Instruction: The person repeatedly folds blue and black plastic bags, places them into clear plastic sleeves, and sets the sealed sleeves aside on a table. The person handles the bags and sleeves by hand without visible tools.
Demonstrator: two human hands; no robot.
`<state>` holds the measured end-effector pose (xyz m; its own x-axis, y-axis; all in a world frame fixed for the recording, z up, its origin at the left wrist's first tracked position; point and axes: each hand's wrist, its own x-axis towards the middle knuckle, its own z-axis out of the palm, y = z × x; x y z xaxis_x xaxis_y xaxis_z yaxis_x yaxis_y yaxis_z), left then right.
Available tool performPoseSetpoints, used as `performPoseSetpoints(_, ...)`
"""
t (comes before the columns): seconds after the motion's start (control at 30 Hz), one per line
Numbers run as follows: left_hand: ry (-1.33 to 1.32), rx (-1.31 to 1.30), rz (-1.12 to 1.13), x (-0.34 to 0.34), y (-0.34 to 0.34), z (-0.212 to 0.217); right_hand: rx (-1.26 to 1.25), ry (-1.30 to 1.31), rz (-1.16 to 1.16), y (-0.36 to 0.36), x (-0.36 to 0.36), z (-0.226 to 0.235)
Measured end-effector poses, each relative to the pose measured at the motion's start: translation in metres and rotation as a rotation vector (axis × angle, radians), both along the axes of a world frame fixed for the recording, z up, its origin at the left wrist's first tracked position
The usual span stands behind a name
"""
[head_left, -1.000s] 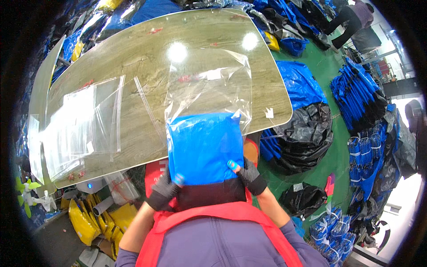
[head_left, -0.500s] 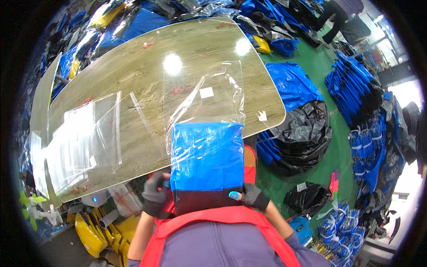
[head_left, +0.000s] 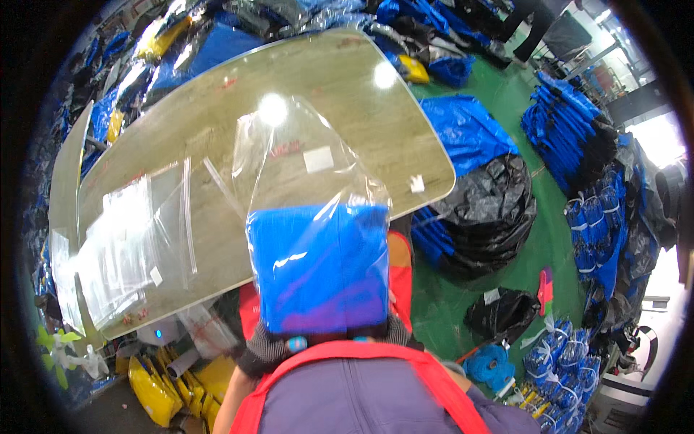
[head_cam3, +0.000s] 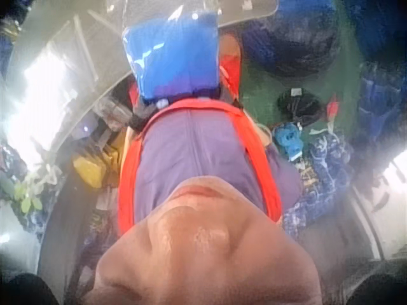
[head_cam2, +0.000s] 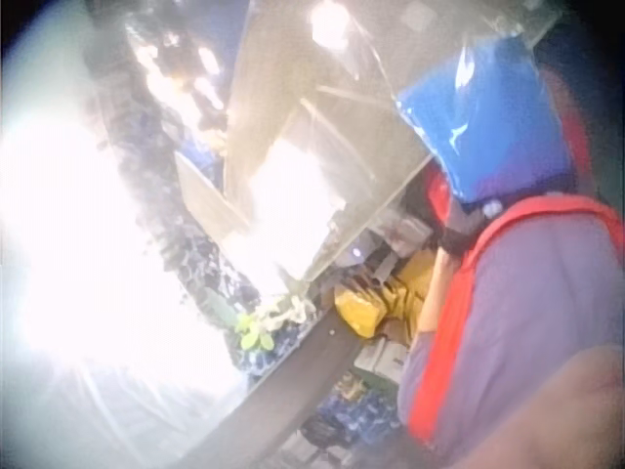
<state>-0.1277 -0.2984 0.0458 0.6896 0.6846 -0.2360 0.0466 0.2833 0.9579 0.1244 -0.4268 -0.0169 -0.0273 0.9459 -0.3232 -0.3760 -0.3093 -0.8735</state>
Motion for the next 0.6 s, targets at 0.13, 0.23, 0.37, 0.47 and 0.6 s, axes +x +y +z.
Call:
performPoseSetpoints(0.13,0.179,-0.125,0.248,0.002,-0.019,-0.041,-0.089,-0.437,0.163,0.014,0.016,0.005)
performPoseSetpoints(0.23,0.431,-0.23,0.21,0.004,-0.013,-0.042,-0.042,-0.254,0.123,0.053,0.048,0.012)
performPoseSetpoints(0.37,0.287,-0.313,-0.122,0.0,0.024,-0.019,-0.168,0.176,0.119,0.078,0.051,0.031)
performPoseSetpoints(0.47,-0.266,-0.516,0.375,0.002,0.047,-0.009,-0.001,-0.136,0.382,0.074,0.029,0.055)
performPoseSetpoints(0.6,0.146,-0.2,0.123,0.006,0.042,-0.008,0.037,-0.01,0.353,0.082,0.038,0.078)
